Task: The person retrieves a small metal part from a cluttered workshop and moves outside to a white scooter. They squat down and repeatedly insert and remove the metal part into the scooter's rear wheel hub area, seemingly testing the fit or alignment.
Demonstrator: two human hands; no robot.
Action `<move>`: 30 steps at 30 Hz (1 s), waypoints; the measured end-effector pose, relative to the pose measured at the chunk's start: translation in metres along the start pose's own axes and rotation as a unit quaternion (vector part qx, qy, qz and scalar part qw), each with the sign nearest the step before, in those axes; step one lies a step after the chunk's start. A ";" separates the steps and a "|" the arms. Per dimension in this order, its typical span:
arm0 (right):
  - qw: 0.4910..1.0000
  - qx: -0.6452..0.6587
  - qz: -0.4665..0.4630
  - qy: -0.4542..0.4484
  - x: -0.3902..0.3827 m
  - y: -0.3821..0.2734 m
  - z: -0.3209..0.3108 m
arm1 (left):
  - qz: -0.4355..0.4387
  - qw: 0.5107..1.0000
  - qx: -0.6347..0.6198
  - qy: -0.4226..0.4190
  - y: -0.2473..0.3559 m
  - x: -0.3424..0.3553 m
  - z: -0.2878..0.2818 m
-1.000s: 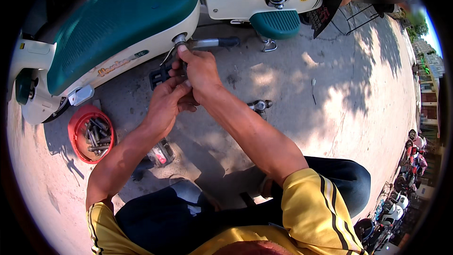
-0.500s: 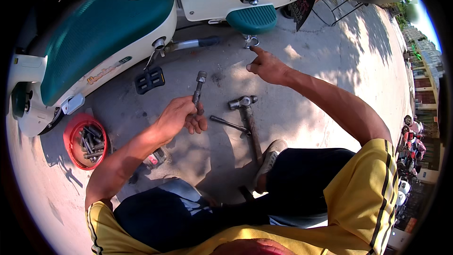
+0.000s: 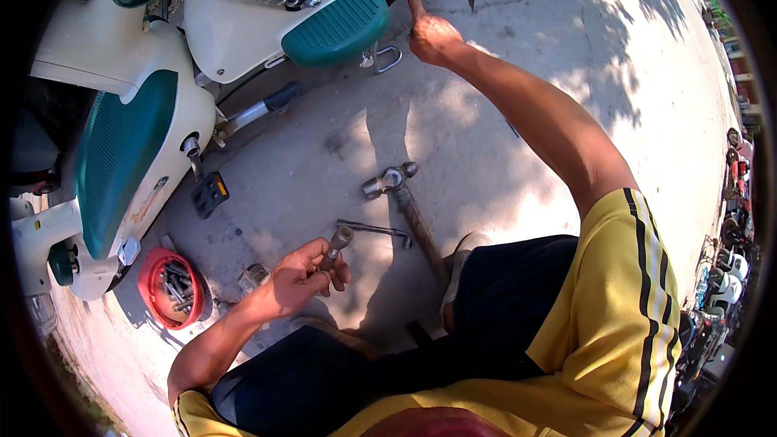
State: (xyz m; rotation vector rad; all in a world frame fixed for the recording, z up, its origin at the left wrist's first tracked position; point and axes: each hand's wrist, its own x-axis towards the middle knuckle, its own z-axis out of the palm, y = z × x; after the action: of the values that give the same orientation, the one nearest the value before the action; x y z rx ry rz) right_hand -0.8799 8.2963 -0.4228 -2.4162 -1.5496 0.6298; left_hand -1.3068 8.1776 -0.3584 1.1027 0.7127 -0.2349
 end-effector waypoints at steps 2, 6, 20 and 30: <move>0.999 0.013 -0.027 0.035 0.022 0.012 0.007 | -0.002 1.000 0.016 0.010 0.011 0.003 0.007; 0.998 0.051 -0.013 0.043 0.039 0.015 0.023 | -0.024 0.986 0.164 0.014 0.037 0.012 0.009; 0.979 0.088 -0.063 0.174 0.034 0.015 0.054 | -0.033 0.957 0.290 -0.008 0.044 0.031 0.020; 0.989 -0.023 -0.058 0.137 0.043 0.005 0.064 | -0.009 0.952 0.306 0.001 0.025 0.005 0.029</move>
State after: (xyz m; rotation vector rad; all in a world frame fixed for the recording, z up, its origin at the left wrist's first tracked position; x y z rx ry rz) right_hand -0.8897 8.3293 -0.4914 -2.3057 -1.5878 0.2305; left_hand -1.2785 8.1648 -0.3359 1.6864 0.6677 -0.4931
